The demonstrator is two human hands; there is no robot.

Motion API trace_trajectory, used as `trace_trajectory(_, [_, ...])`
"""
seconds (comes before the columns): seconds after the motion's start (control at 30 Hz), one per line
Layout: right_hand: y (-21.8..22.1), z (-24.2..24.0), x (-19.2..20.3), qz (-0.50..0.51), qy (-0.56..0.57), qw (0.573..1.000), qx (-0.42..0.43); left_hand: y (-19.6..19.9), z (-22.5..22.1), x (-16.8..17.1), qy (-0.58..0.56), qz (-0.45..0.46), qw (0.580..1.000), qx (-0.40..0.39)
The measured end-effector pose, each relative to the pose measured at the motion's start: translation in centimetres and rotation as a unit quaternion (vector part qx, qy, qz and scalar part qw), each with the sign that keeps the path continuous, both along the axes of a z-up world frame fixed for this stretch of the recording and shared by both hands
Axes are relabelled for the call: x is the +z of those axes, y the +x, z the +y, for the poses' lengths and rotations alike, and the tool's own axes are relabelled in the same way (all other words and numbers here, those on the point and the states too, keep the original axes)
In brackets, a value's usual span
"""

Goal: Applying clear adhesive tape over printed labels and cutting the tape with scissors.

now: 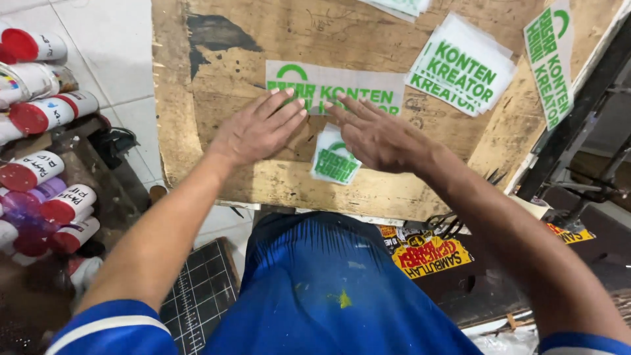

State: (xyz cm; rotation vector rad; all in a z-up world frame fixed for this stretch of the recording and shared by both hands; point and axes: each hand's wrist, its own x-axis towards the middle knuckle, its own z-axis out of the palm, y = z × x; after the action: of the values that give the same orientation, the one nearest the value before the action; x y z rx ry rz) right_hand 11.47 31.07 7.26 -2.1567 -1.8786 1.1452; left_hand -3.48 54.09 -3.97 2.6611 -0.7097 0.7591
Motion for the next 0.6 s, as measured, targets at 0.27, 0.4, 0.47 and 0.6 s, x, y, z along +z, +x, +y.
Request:
trace_trajectory(0.27, [0.7,-0.6,-2.1,-0.032,0.007,0.998,0.048,1.0,1.5,-1.1,0.042,0.030,0.998,-0.046])
trace_trajectory(0.4, [0.7,0.2,-1.0,-0.039,-0.041,0.997,0.055,0.7,1.8,-2.1,0.092,0.076,0.991,-0.053])
trace_trajectory(0.47, [0.8,-0.1,-1.5,-0.041,-0.032,0.997,0.057,0.6,2.0,-2.3,0.103,0.085,0.989,-0.057])
trace_trajectory(0.6, [1.1,0.5,-0.6,-0.044,-0.039,0.996,0.066,0.6,2.1,-2.6,0.137,0.089,0.985,-0.062])
